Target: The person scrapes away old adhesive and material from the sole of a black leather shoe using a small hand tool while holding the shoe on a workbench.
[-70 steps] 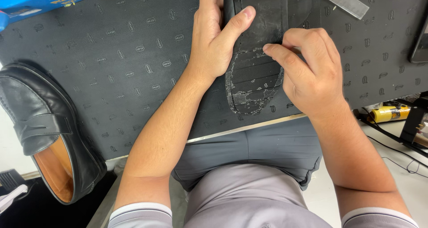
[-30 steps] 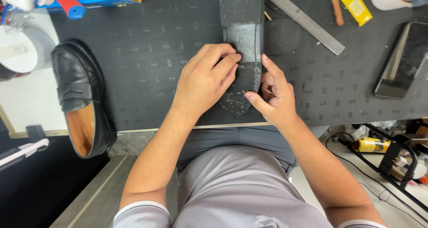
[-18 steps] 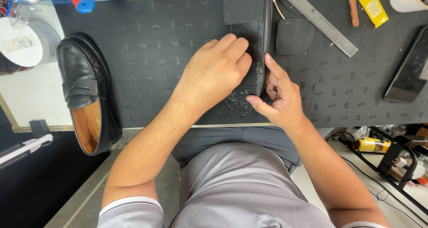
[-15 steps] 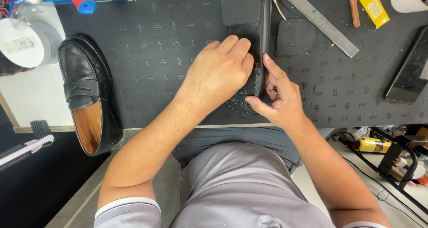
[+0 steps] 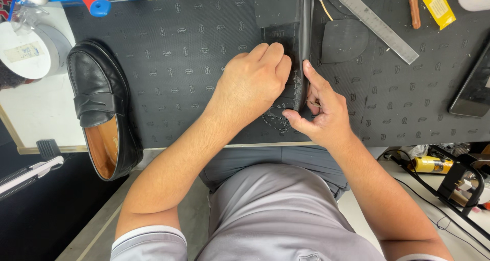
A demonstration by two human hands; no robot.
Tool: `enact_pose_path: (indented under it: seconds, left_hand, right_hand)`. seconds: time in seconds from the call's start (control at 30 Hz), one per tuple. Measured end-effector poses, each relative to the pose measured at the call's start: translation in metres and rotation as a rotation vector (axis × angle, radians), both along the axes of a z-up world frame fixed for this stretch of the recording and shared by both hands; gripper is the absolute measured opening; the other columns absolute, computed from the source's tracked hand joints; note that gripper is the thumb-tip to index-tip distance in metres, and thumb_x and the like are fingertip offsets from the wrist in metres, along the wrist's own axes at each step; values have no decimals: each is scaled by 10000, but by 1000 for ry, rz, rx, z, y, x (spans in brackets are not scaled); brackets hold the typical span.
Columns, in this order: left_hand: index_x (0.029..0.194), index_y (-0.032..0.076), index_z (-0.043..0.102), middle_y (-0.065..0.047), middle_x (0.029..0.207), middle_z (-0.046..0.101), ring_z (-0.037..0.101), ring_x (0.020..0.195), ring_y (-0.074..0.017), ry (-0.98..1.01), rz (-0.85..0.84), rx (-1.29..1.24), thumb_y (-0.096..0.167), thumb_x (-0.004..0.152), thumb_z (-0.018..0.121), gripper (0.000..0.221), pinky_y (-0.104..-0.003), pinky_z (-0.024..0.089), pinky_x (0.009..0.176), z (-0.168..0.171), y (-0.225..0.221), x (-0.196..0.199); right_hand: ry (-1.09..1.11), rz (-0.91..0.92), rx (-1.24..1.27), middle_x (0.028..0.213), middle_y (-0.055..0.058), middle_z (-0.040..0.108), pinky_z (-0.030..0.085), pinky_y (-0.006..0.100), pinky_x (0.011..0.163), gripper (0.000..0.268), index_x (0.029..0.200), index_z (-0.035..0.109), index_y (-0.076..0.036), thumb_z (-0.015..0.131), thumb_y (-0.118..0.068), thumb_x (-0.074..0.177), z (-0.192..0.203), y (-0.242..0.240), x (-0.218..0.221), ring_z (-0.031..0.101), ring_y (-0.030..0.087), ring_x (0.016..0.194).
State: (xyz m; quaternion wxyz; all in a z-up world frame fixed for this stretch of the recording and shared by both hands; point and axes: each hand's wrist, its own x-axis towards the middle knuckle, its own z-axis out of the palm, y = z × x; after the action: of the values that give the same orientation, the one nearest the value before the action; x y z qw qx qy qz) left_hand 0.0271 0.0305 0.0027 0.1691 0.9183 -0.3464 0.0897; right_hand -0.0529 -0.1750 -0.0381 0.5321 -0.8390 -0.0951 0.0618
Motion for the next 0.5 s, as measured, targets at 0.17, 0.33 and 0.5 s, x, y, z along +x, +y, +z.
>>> enact_pose_path:
  seconds: [0.17,0.33,0.5]
  left_hand:
    - [827,76,568,-41,865,523,600,798,-189,52,-55,-137,143,706,763,239,-318,512,596,-7,4,7]
    - [861,62,545,-50,887,505,590,796,-204,65,-79,-256,107,740,756,247,-333,523,637,-12,7,11]
    - [911,52,583,-52,890,535,602,785,-214,118,6,-393,44,801,741,193,-344,512,645,-18,5,11]
  right_hand:
    - [10,-1,-46,723,-48,407,357,219,603,986,1600,386,-75,902,-162,764,-1,-3,-2,386,64,607]
    - [21,-4,-25,733,-42,393,352,224,617,992,1624,366,-100,888,-146,780,-2,-5,-2,370,72,621]
    - [90,-8,47,731,-38,392,324,228,597,973,1638,329,-108,862,-117,824,-3,-5,-5,351,73,611]
